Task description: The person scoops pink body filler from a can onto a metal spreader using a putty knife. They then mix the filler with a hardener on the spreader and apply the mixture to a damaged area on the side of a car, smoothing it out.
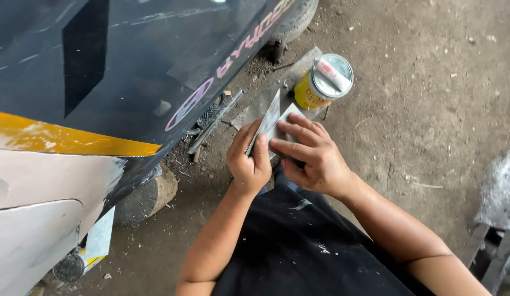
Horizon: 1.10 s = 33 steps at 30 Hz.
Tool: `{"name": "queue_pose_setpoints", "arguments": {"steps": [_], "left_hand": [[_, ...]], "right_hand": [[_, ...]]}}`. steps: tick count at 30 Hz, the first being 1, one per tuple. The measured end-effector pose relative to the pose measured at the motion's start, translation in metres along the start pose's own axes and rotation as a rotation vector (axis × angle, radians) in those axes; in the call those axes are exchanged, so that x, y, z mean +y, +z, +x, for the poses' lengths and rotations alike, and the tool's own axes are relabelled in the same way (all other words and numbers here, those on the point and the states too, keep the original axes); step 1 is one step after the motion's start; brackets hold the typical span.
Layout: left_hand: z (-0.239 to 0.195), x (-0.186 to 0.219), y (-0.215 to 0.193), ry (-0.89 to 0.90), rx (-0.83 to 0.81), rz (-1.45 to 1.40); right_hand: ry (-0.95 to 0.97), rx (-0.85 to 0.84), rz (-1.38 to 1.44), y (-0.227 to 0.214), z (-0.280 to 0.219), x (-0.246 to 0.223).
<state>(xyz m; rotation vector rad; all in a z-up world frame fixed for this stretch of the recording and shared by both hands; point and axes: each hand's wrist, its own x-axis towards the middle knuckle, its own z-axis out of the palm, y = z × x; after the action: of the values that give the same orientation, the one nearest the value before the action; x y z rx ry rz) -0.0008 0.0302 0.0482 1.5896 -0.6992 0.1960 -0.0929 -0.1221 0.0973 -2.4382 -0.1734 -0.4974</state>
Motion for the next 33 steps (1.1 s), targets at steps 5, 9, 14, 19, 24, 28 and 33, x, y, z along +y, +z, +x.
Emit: {"name": "queue_pose_setpoints", "arguments": {"steps": [5,9,14,19,24,28,33], "left_hand": [[0.005,-0.003,0.002,0.024,-0.118,-0.057],[0.011,0.003,0.010,0.181,-0.062,0.002],[-0.004,-0.001,0.064,-0.545,-0.256,-0.449],[-0.012,0.025,0.091,-0.947,-0.267,-1.035],[-0.039,0.033,0.127,-0.949,-0.311,-0.983],[-0.094,0.054,0.173,-0.762,-0.445,-0.687],[-0.162,0.096,0.213,-0.313,-0.524,-0.319]], "right_hand": [[0.043,-0.001,0.020,0.011,-0.027,0.003],[0.011,0.079,0.122,-0.006,-0.052,0.010],[0.022,0.349,0.372,-0.039,-0.084,0.014],[0.409,0.437,0.739,-0.048,-0.144,0.014],[0.536,0.416,0.116,-0.087,-0.196,0.003],[0.507,0.406,-0.143,-0.112,-0.226,-0.028],[0.560,0.339,-0.466,-0.144,-0.301,-0.056]]}}
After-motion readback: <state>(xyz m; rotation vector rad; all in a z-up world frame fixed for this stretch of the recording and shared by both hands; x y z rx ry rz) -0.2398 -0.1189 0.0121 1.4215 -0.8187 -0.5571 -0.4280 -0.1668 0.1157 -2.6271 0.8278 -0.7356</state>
